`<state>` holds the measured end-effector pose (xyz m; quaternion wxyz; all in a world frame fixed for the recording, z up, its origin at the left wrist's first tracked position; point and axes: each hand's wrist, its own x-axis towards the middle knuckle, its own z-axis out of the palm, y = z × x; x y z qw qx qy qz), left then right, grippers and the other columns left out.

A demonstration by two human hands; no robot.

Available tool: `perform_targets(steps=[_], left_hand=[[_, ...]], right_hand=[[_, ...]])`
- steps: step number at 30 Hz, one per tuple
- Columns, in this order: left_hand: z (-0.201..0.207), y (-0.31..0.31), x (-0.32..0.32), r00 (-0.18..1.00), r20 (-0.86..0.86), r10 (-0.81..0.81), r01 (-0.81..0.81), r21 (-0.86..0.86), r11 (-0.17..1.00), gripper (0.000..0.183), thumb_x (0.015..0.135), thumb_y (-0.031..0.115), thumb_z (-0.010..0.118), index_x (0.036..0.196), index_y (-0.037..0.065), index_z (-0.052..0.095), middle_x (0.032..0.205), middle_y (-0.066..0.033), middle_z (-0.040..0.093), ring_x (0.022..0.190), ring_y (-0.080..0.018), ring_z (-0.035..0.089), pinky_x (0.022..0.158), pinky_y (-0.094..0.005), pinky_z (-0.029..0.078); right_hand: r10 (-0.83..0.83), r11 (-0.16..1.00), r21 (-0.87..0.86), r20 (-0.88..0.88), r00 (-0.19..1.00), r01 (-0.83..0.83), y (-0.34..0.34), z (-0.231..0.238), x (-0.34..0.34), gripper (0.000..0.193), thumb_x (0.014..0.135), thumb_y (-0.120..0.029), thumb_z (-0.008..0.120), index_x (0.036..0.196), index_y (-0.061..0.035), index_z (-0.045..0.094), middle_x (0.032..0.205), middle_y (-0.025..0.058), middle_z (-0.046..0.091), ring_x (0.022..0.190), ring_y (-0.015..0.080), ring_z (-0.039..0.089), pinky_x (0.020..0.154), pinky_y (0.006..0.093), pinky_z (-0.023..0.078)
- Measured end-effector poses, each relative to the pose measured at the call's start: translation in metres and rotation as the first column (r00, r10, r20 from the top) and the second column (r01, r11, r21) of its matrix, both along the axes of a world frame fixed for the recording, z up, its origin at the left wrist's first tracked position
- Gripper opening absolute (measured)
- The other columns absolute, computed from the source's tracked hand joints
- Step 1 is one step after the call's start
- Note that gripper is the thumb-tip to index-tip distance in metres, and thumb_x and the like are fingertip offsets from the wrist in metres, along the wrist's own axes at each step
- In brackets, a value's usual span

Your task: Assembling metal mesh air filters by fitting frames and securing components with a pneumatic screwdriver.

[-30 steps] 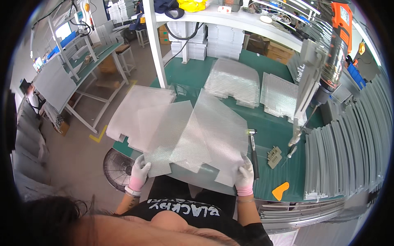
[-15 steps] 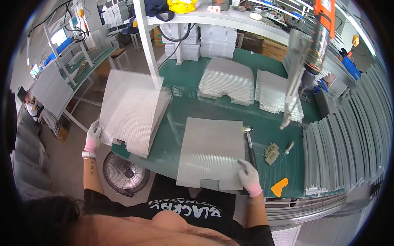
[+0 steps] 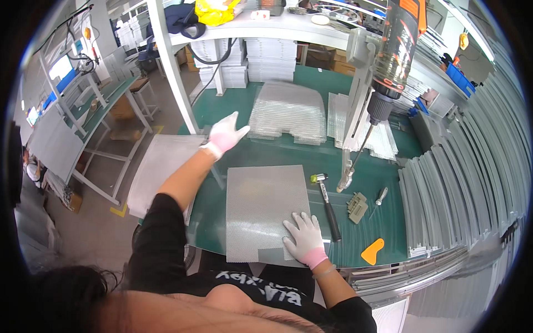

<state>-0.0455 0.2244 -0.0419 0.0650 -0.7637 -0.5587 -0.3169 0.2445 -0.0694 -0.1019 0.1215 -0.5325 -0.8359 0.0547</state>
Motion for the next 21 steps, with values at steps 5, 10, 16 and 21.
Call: perform_targets(steps=[5,10,16,21], left_hand=[[0.002,0.062,0.084,0.97,-0.223,0.094,-0.194,-0.484,0.853,0.07,0.089,0.053,0.056,0.134,0.0,0.05,0.102,-0.019,0.069,0.102,-0.0323,0.066,0.085,-0.0423,0.052],[0.035,0.074,0.109,1.0,0.004,-0.007,0.007,-0.042,0.999,0.07,0.085,0.03,0.067,0.141,-0.001,0.041,0.104,-0.0201,0.067,0.094,-0.0322,0.067,0.081,-0.0399,0.054],[0.065,0.071,0.04,-0.422,0.907,0.007,0.602,0.274,0.75,0.038,0.088,0.0,0.062,0.125,0.003,0.052,0.105,-0.0112,0.062,0.095,-0.0258,0.062,0.082,-0.0358,0.053],[0.058,-0.023,-0.005,-0.37,0.923,-0.103,0.666,0.341,0.664,0.035,0.093,0.006,0.057,0.127,0.003,0.051,0.108,-0.0104,0.06,0.1,-0.0217,0.059,0.083,-0.0332,0.05]], right_hand=[[-0.012,1.0,0.012,-0.041,0.999,0.012,0.001,0.003,0.001,0.048,0.084,-0.036,0.061,0.127,-0.0141,0.06,0.136,0.0187,0.05,0.13,0.0408,0.041,0.112,0.0561,0.025],[-0.036,0.999,0.014,-0.037,0.999,0.036,0.001,-0.004,0.007,0.05,0.086,-0.038,0.06,0.129,-0.0145,0.058,0.137,0.0184,0.05,0.132,0.0394,0.04,0.113,0.0562,0.024],[-0.007,1.0,-0.013,-0.016,1.0,0.006,0.0,-0.001,0.004,0.051,0.087,-0.039,0.058,0.132,-0.0147,0.057,0.139,0.0179,0.048,0.133,0.0386,0.039,0.114,0.0557,0.023],[-0.067,0.997,0.039,-0.004,0.998,0.067,0.015,-0.009,0.0,0.051,0.088,-0.037,0.057,0.134,-0.0154,0.055,0.141,0.0182,0.047,0.136,0.0386,0.036,0.114,0.0554,0.022]])
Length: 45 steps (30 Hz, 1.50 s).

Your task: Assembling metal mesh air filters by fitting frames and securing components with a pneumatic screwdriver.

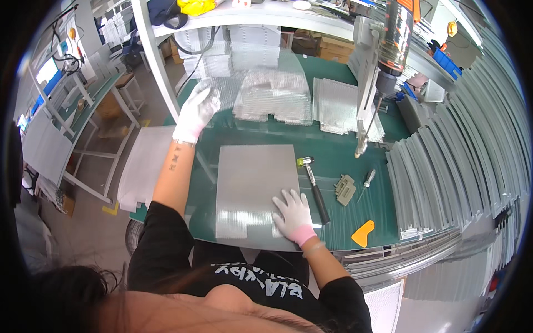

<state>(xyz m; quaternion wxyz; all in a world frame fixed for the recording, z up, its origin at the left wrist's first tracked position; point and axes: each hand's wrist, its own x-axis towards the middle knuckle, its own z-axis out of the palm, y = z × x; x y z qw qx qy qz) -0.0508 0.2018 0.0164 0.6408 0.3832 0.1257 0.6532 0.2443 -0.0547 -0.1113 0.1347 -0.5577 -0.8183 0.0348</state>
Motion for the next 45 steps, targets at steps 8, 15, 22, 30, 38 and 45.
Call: perform_targets(steps=[8,15,22,30,38,45], left_hand=[[-0.047,-0.233,-0.019,0.844,-0.536,0.021,-0.141,-0.184,0.973,0.036,0.093,0.003,0.054,0.129,0.0,0.05,0.111,-0.0065,0.06,0.094,-0.011,0.058,0.079,-0.025,0.049],[-0.088,-0.286,0.008,0.388,-0.904,0.18,-0.496,-0.04,0.867,0.06,0.086,0.011,0.067,0.138,-0.002,0.04,0.111,-0.0152,0.064,0.096,-0.021,0.065,0.083,-0.0292,0.052],[-0.113,-0.264,0.005,-0.099,-0.975,0.199,-0.415,0.222,0.882,0.085,0.079,0.03,0.076,0.144,-0.001,0.031,0.121,-0.0285,0.059,0.105,-0.0429,0.062,0.086,-0.0441,0.052],[-0.128,-0.259,0.012,-0.259,-0.952,0.162,-0.361,0.251,0.898,0.087,0.081,0.036,0.073,0.146,0.0,0.028,0.117,-0.0263,0.062,0.095,-0.0404,0.065,0.08,-0.0445,0.053],[-0.127,-0.256,0.011,-0.322,-0.937,0.138,-0.33,0.248,0.911,0.086,0.082,0.035,0.072,0.146,0.0,0.028,0.113,-0.024,0.063,0.094,-0.038,0.065,0.078,-0.0437,0.053],[-0.112,-0.25,0.013,-0.332,-0.934,0.128,-0.335,0.244,0.91,0.089,0.078,0.035,0.076,0.144,-0.003,0.03,0.116,-0.0224,0.061,0.095,-0.0369,0.065,0.079,-0.042,0.053]], right_hand=[[-0.012,0.994,-0.068,-0.834,0.552,-0.081,0.007,0.009,0.019,0.055,0.097,-0.031,0.047,0.146,-0.0089,0.037,0.14,0.0192,0.048,0.131,0.0389,0.037,0.107,0.0553,0.024],[-0.31,0.95,-0.18,-0.606,0.732,0.254,-0.017,0.05,-0.009,0.094,0.079,-0.012,0.071,0.153,0.0006,0.013,0.09,0.0094,0.07,0.062,0.0153,0.058,0.06,0.0269,0.048],[-0.435,0.899,-0.282,-0.476,0.764,0.336,-0.017,0.036,-0.011,0.09,0.079,-0.014,0.071,0.152,0.0012,0.019,0.092,0.0131,0.068,0.064,0.0196,0.06,0.061,0.0291,0.049],[-0.294,0.944,0.004,-0.442,0.848,0.329,-0.008,-0.009,-0.001,0.08,0.081,-0.021,0.07,0.149,-0.0055,0.031,0.102,0.0179,0.067,0.079,0.0316,0.065,0.073,0.0384,0.052],[-0.382,0.923,-0.197,-0.402,0.832,0.329,-0.01,-0.002,-0.002,0.069,0.084,-0.023,0.068,0.144,-0.0061,0.039,0.123,0.022,0.061,0.104,0.036,0.063,0.088,0.0408,0.051],[-0.321,0.944,-0.174,-0.298,0.899,0.28,0.0,0.003,0.001,0.061,0.086,-0.031,0.065,0.139,-0.0081,0.046,0.121,0.021,0.06,0.106,0.0371,0.061,0.09,0.043,0.05]])
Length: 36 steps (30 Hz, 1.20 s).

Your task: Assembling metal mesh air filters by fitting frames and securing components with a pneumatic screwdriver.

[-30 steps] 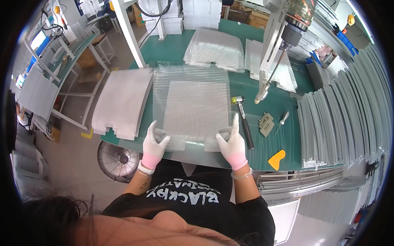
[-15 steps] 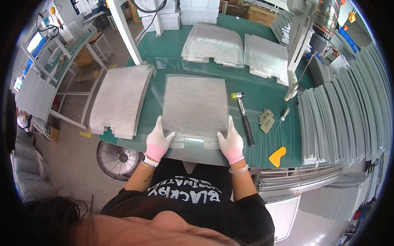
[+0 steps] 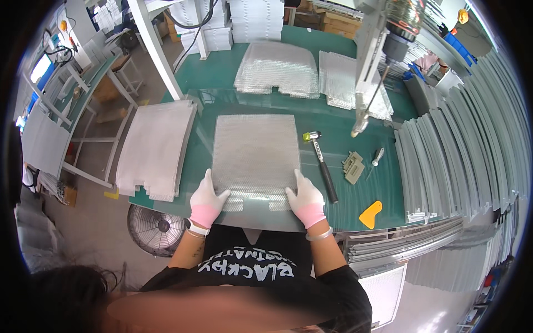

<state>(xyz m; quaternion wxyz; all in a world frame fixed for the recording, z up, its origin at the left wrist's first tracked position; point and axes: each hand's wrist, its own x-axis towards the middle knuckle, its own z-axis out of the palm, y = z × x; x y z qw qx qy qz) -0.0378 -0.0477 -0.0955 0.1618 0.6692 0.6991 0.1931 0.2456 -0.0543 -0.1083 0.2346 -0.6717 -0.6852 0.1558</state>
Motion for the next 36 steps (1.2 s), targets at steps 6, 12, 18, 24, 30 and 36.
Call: perform_targets(steps=[6,12,18,24,30,36], left_hand=[[-0.016,0.015,-0.026,0.943,-0.148,-0.298,0.324,0.215,0.921,0.068,0.07,0.037,0.077,0.131,0.015,0.057,0.139,-0.021,0.047,0.132,-0.0418,0.036,0.111,-0.0542,0.028],[-0.012,0.022,-0.026,0.903,-0.191,-0.384,0.412,0.135,0.901,0.06,0.072,0.042,0.075,0.122,0.011,0.064,0.14,-0.0196,0.046,0.132,-0.044,0.035,0.112,-0.0571,0.022],[0.012,0.009,-0.026,0.957,-0.096,-0.275,0.291,0.293,0.911,0.057,0.074,0.035,0.076,0.123,0.009,0.063,0.147,-0.0264,0.034,0.135,-0.0495,0.03,0.114,-0.0578,0.02],[0.004,-0.011,-0.039,0.968,0.095,-0.231,0.181,0.373,0.91,0.051,0.076,0.015,0.074,0.124,0.008,0.06,0.15,-0.024,0.031,0.139,-0.0445,0.029,0.113,-0.0531,0.026],[-0.002,-0.008,-0.027,0.797,0.4,-0.453,0.259,0.451,0.854,0.045,0.084,0.018,0.069,0.126,0.004,0.058,0.143,-0.0222,0.045,0.134,-0.0375,0.043,0.111,-0.0442,0.035],[0.018,-0.004,0.031,-0.43,0.863,-0.265,0.308,0.416,0.856,0.078,0.09,0.038,0.069,0.147,-0.002,0.034,0.143,-0.0189,0.046,0.136,-0.0338,0.043,0.112,-0.0435,0.034]], right_hand=[[0.131,0.99,-0.081,0.187,0.974,-0.117,0.038,0.057,0.027,0.051,0.083,-0.037,0.065,0.127,-0.014,0.06,0.107,0.0208,0.061,0.103,0.0377,0.061,0.088,0.044,0.049],[-0.217,0.937,0.337,0.37,0.903,0.087,0.213,0.063,0.087,0.044,0.081,-0.019,0.064,0.122,-0.0055,0.059,0.114,0.0216,0.06,0.108,0.0393,0.058,0.095,0.0445,0.048],[-0.099,0.989,-0.042,0.542,0.835,0.144,0.323,0.056,0.108,0.037,0.082,-0.014,0.059,0.118,-0.0075,0.065,0.118,0.0192,0.064,0.112,0.0379,0.06,0.097,0.0443,0.049],[-0.484,0.763,0.622,0.369,0.794,0.176,0.328,0.125,0.14,0.028,0.092,-0.011,0.046,0.112,-0.008,0.065,0.094,0.017,0.071,0.085,0.0347,0.069,0.073,0.0463,0.055],[-0.346,0.324,0.889,0.429,0.834,-0.323,0.235,0.176,0.13,0.038,0.08,0.001,0.052,0.117,0.0033,0.059,0.114,0.0222,0.063,0.102,0.037,0.06,0.091,0.0443,0.048],[0.43,0.428,0.457,0.656,0.62,-0.78,0.067,0.148,-0.015,0.029,0.077,-0.013,0.058,0.103,-0.0006,0.059,0.102,0.0174,0.06,0.099,0.0319,0.06,0.092,0.0463,0.048]])
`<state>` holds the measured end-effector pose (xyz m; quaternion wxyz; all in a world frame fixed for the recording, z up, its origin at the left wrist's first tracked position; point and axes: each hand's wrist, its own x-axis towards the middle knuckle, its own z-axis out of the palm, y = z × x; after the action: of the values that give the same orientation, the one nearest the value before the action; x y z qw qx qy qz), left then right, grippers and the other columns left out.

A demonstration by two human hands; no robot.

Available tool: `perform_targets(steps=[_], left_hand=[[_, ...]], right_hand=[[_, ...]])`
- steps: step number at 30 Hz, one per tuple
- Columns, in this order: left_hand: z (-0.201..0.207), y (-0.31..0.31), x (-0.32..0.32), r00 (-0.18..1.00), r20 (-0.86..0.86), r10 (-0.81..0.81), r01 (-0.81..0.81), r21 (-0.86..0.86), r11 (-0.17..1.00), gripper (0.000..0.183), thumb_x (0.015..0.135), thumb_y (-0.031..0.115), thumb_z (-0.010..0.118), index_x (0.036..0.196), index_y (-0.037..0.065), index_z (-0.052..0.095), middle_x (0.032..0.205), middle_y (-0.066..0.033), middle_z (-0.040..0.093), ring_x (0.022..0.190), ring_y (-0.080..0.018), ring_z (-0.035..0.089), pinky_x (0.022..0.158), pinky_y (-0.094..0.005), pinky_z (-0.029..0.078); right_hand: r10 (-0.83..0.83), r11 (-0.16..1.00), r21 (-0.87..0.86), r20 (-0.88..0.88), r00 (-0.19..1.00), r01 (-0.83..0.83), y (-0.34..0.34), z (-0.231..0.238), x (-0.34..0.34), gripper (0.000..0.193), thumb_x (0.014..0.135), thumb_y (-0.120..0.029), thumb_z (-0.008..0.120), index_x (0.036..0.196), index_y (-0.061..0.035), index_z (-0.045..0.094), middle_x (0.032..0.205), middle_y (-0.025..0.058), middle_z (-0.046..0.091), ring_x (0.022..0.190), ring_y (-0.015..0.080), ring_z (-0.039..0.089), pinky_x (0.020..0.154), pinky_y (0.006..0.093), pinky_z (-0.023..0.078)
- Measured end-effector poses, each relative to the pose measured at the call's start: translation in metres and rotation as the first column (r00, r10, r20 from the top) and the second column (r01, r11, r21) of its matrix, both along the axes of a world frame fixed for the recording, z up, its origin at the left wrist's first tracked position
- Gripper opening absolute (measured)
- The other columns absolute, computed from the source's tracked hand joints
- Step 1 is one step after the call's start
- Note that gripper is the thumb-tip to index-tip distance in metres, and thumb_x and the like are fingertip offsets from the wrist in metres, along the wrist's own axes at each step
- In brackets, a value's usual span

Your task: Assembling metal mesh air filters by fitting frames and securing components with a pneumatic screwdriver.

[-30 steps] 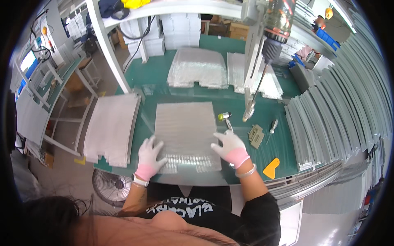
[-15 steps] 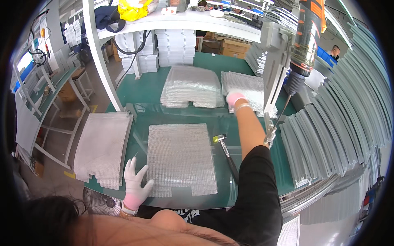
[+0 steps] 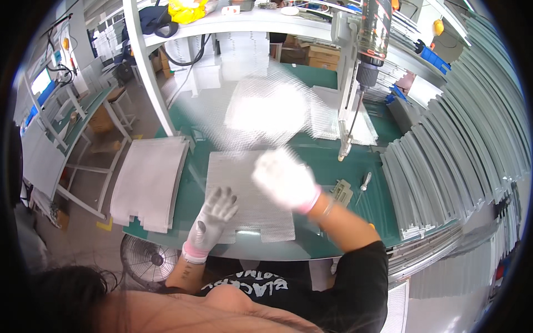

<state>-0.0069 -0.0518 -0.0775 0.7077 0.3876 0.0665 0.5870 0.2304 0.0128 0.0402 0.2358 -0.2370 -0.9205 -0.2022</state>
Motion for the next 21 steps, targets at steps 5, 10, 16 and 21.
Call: perform_targets(steps=[5,10,16,21], left_hand=[[0.008,-0.015,0.007,0.786,-0.285,0.549,-0.556,0.062,0.829,0.055,0.101,0.012,0.046,0.15,-0.003,0.025,0.138,-0.0197,0.05,0.126,-0.0291,0.052,0.105,-0.039,0.043],[0.022,-0.023,-0.039,0.745,-0.443,0.499,-0.58,-0.06,0.812,0.051,0.1,0.002,0.036,0.149,-0.001,0.027,0.13,-0.02,0.055,0.1,-0.0233,0.067,0.086,-0.0318,0.054],[0.006,-0.012,-0.034,0.338,-0.713,0.614,-0.536,0.39,0.748,0.059,0.092,0.008,0.057,0.147,0.004,0.035,0.118,-0.0209,0.057,0.093,-0.0274,0.063,0.082,-0.0342,0.052],[-0.013,-0.003,-0.033,-0.281,-0.745,0.606,-0.193,0.662,0.724,0.07,0.08,0.027,0.074,0.139,0.002,0.044,0.101,-0.0213,0.058,0.092,-0.0362,0.059,0.081,-0.0429,0.049]], right_hand=[[0.169,0.976,-0.13,-0.063,0.984,-0.176,-0.068,-0.047,-0.054,0.049,0.072,-0.027,0.07,0.113,-0.0031,0.057,0.111,0.0177,0.057,0.106,0.0356,0.056,0.1,0.0502,0.041],[-0.512,0.831,-0.356,-0.189,0.838,0.428,-0.071,-0.02,-0.012,0.078,0.074,-0.037,0.077,0.136,-0.0012,0.044,0.143,0.0296,0.039,0.13,0.0471,0.041,0.108,0.0543,0.035],[-0.739,0.531,-0.789,-0.252,0.625,0.309,-0.075,-0.066,0.022,0.093,0.08,-0.025,0.073,0.152,-0.0027,0.019,0.133,0.0264,0.053,0.112,0.04,0.06,0.091,0.0408,0.051],[-0.752,0.57,-0.732,-0.283,0.595,0.373,-0.065,-0.104,0.015,0.096,0.08,-0.026,0.074,0.153,-0.0036,0.016,0.123,0.028,0.058,0.105,0.0401,0.062,0.086,0.0409,0.052]])
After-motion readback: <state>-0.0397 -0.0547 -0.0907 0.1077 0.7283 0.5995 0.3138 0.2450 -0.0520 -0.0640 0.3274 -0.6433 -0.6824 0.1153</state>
